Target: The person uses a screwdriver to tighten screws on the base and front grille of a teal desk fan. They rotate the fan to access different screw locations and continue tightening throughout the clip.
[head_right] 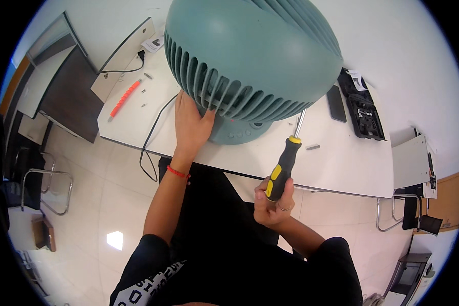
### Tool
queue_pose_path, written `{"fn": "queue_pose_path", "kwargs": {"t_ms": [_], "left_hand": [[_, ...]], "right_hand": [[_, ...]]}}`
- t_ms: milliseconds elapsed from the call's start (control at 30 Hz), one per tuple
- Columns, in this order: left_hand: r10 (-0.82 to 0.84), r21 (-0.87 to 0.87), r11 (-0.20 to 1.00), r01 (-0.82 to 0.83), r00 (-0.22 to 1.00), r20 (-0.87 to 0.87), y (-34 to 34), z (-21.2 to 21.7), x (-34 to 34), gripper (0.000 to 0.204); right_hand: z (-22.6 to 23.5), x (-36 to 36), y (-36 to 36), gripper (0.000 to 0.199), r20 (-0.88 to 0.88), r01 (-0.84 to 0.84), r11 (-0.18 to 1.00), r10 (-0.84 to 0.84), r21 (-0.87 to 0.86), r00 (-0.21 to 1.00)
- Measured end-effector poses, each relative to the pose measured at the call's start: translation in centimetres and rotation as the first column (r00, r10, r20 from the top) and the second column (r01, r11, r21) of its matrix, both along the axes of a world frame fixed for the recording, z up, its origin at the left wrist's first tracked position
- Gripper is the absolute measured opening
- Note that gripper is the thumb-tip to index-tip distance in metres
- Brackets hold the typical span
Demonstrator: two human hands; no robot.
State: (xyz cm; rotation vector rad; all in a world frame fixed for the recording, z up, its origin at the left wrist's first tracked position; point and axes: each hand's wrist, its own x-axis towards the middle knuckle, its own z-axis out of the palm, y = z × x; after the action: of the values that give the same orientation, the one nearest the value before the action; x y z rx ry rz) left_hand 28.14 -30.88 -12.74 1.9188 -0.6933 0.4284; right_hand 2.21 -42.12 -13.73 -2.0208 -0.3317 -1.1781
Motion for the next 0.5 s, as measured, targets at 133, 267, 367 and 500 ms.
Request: {"fn": "queue_pose_path", "kwargs": {"t_ms": [133,267,367,500], "left_hand": [[0.035,0.030,0.999,-0.035,0.999,0.017,-0.1,-0.1,-0.1,0.072],[0.038,0.048,0.998,-0.040,0.998,0.046,-0.1,-0.1,0.0,0.072],[0.038,0.064,0.997,-0.041,0.998,0.047,-0.2,-0.2,0.1,0.072],[0.033,0.050,0.998,-0.036,0.998,0.055,-0.2,-0.5,0.3,0.073]], "right_hand": [[0.6,0.6,1.1,0.084,0.038,0.016,0.999,-0.014,-0.049,0.999],[2.3,1.6,1.6,0.080,0.166,0.016,0.996,-0.002,-0.085,0.986],[4.9,2.0,2.1,0.084,0.123,0.040,0.975,-0.013,-0.219,0.992],[8.3,3.2,2.9,0.075,0.120,0.072,0.926,-0.029,-0.370,0.992]]}}
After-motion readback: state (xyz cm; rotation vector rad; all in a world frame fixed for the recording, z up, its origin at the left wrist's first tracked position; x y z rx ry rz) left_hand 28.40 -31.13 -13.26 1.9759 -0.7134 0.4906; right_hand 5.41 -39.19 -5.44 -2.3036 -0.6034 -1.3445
